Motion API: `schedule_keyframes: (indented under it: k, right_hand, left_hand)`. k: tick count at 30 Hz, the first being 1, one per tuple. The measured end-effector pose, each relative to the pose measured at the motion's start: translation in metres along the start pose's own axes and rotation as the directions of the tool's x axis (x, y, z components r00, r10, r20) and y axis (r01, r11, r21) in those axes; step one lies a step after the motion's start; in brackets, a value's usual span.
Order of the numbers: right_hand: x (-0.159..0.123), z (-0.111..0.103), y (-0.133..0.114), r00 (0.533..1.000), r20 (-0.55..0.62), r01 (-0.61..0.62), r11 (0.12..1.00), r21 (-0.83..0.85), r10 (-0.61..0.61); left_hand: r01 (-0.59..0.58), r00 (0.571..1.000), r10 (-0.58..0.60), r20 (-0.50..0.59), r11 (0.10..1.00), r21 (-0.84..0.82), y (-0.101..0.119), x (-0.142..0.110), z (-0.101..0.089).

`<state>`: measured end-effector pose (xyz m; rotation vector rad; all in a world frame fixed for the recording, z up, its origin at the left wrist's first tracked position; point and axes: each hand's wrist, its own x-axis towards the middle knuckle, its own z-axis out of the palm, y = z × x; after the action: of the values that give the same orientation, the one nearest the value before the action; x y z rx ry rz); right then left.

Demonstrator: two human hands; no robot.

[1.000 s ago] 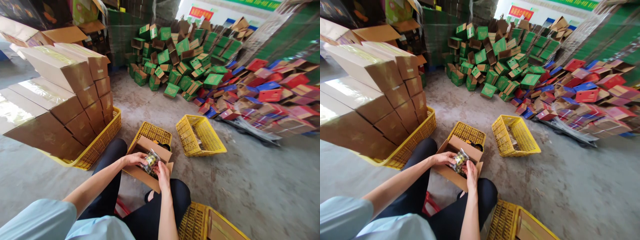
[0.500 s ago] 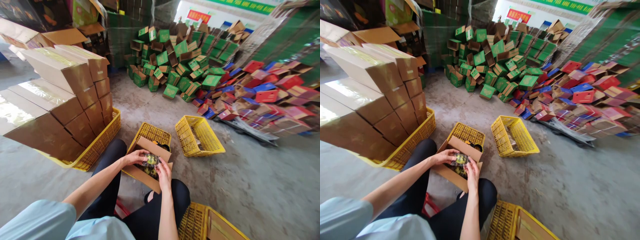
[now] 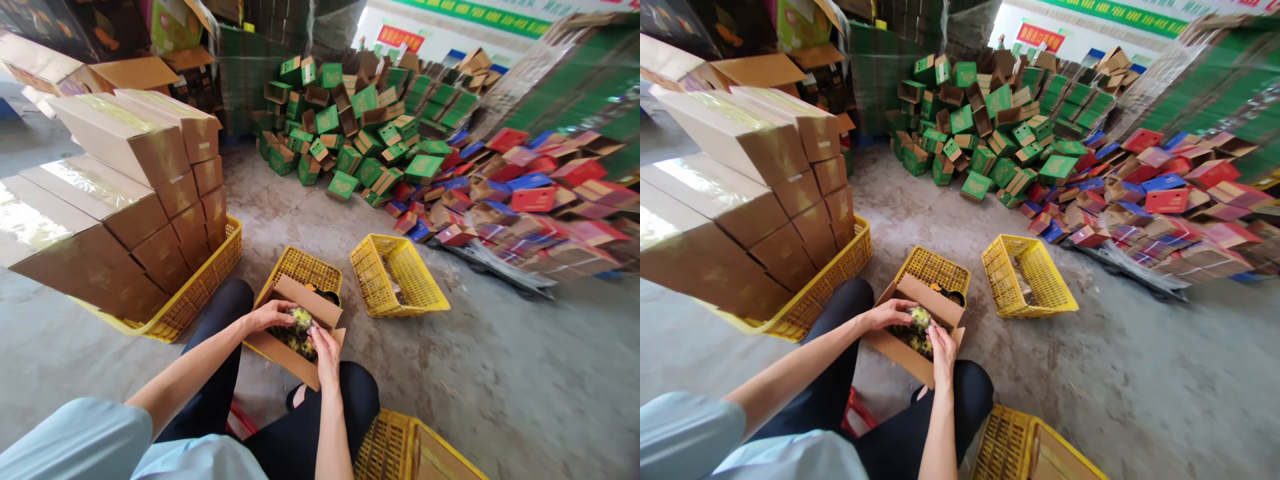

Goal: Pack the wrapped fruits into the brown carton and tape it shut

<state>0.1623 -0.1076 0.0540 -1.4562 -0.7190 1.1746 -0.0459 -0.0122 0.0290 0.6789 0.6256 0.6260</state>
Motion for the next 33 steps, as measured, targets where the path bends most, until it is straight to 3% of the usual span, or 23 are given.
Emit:
schedule_keyframes:
  k: [5, 12, 19, 28, 33]
  right_hand:
    - [0.003, -0.002, 0.003, 0.999, -0.038, -0.002, 0.999, 0.044, 0.003]
    - [0.002, -0.002, 0.001, 0.999, 0.029, -0.039, 0.996, 0.084, 0.037]
    - [-0.001, -0.001, 0.0, 0.999, 0.04, -0.037, 0.997, 0.067, 0.034]
    - [-0.004, 0.001, -0.003, 1.0, 0.009, -0.019, 0.999, 0.041, 0.019]
    - [-0.013, 0.004, -0.011, 0.987, 0.158, -0.017, 0.998, 0.053, 0.008]
  left_hand:
    - [-0.048, 0.998, 0.045, 0.045, 0.997, 0.067, 0.0, -0.003, 0.0]
    - [-0.159, 0.987, 0.16, 0.018, 0.948, 0.276, 0.008, -0.006, 0.0]
    - [-0.087, 0.993, 0.101, -0.057, 0.974, 0.207, 0.001, -0.002, 0.0]
    - [-0.003, 1.0, 0.005, -0.011, 0.981, 0.196, 0.004, -0.006, 0.005]
    - [0.037, 0.996, -0.021, -0.09, 0.984, 0.174, 0.002, -0.003, 0.004]
